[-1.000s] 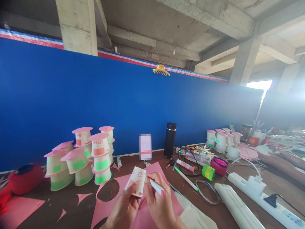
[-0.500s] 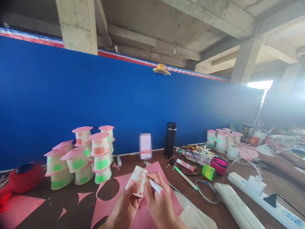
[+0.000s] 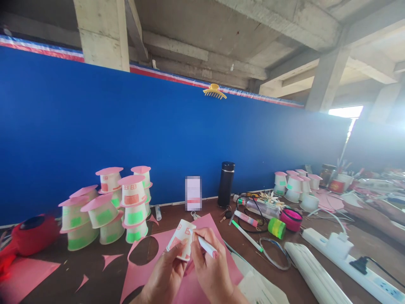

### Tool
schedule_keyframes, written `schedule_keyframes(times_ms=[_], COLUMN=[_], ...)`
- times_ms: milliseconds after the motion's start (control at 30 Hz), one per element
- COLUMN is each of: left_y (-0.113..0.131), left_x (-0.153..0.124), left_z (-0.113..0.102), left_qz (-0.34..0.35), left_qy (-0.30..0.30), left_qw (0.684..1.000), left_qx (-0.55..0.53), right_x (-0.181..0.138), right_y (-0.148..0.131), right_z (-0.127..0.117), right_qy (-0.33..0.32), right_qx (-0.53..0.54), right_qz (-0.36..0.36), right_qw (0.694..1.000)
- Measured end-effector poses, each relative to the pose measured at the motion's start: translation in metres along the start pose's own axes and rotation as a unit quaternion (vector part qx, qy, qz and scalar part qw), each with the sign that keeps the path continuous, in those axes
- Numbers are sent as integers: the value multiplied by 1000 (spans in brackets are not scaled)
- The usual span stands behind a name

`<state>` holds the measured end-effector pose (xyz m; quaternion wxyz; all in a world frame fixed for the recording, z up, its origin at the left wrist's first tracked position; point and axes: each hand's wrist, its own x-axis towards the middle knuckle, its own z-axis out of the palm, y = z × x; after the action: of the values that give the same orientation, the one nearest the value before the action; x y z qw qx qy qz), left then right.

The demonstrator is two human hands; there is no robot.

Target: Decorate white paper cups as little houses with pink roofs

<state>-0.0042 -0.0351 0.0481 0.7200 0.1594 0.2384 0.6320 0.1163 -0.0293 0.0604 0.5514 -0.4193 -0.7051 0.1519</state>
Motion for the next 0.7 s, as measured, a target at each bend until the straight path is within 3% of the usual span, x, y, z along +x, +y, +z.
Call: schedule_keyframes(times_ms=[700], left_y=[0], left_x=[1], left_z=[-2], left_qz=[13], left_qy=[-22], left_qw=[1000], left_qx=[4], right_x=[-1], right_y=[-3], right_z=[2], right_qy=[-7], right_qx=[-38], right_qz=[-23], right_qw=[999])
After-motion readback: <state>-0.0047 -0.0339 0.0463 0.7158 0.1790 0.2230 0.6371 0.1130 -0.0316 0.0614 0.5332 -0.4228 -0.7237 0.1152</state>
